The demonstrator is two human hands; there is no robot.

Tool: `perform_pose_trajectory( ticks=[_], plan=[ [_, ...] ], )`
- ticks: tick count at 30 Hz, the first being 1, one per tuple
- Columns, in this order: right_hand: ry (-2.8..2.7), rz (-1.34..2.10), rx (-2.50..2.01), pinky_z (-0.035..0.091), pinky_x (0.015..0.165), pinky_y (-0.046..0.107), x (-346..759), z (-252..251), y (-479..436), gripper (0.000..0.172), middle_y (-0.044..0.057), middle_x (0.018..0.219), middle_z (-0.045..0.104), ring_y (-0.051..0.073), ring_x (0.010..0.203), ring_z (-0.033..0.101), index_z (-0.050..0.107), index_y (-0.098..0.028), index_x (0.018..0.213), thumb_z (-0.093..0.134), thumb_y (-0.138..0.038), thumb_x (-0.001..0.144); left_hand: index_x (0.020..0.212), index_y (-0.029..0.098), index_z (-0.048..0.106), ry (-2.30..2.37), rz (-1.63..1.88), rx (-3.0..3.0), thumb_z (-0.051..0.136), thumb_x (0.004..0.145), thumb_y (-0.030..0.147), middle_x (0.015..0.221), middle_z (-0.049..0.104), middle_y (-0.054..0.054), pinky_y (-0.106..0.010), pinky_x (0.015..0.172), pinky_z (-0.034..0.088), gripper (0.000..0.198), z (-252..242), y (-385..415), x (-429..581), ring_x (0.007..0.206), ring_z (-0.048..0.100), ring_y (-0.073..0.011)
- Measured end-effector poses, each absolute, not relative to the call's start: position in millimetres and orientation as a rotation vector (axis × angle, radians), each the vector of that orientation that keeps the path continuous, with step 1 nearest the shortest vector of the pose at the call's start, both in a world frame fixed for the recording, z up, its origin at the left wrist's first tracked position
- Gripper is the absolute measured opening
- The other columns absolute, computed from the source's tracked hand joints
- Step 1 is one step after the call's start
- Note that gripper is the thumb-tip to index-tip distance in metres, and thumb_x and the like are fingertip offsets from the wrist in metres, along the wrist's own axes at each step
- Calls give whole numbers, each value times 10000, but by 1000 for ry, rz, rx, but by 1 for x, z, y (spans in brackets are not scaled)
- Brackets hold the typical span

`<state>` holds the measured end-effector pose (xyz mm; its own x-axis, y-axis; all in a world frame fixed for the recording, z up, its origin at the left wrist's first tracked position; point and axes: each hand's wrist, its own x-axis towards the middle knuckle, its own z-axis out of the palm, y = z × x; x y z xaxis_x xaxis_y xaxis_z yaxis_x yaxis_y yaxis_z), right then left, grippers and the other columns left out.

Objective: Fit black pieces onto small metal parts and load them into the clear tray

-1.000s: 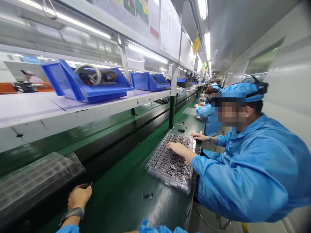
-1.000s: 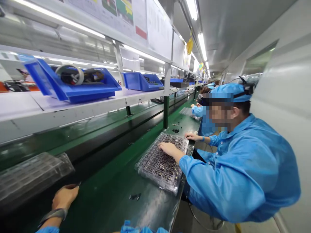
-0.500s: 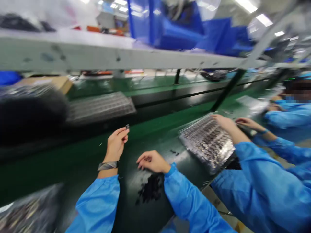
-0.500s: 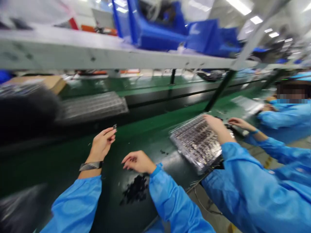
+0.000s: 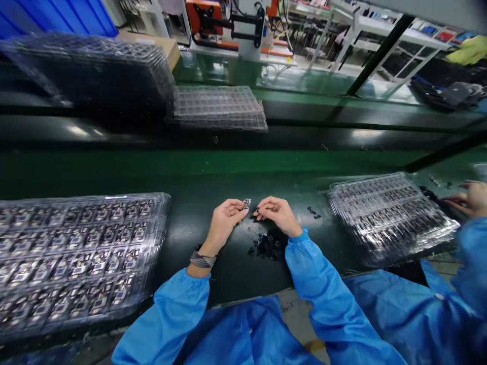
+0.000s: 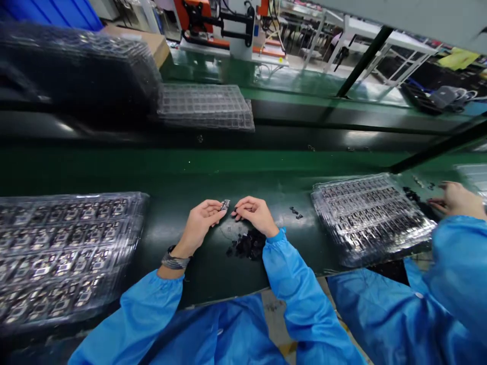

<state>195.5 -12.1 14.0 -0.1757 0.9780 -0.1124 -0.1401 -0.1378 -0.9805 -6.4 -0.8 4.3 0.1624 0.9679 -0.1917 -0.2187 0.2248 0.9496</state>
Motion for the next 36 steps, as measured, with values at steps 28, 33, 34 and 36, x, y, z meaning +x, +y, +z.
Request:
perform_pose_trajectory(
  ticks=[28,33,34,36],
  plan=[
    [-1221,1246,-1320,582,644,312,191,14,-15,266,71,868,773,185,713,683,762,-191,878,827,-426,773,938,157,686,990,1036,903,887,686,343,834,681,-33,-250,629,484,372,0,-14,1,694,610,-133],
    [-1233,1228,-1320,572,623,301,191,12,-16,248,50,833,745,156,655,651,784,-190,884,835,-412,786,926,157,685,998,1033,901,880,690,331,807,668,-23,-245,616,480,352,3,-15,1,679,600,-128],
    [-1227,1221,-1318,571,620,301,192,12,-16,253,47,837,741,151,644,643,786,-193,893,839,-414,783,924,157,684,997,1030,903,877,692,329,805,667,-22,-244,616,481,348,4,-15,1,679,599,-128],
    [-1202,1217,-1308,577,631,311,192,12,-16,281,43,831,737,152,640,639,781,-198,926,850,-423,772,927,155,684,995,1032,906,874,693,324,815,670,-23,-242,621,481,345,4,-15,2,685,599,-126]
  ],
)
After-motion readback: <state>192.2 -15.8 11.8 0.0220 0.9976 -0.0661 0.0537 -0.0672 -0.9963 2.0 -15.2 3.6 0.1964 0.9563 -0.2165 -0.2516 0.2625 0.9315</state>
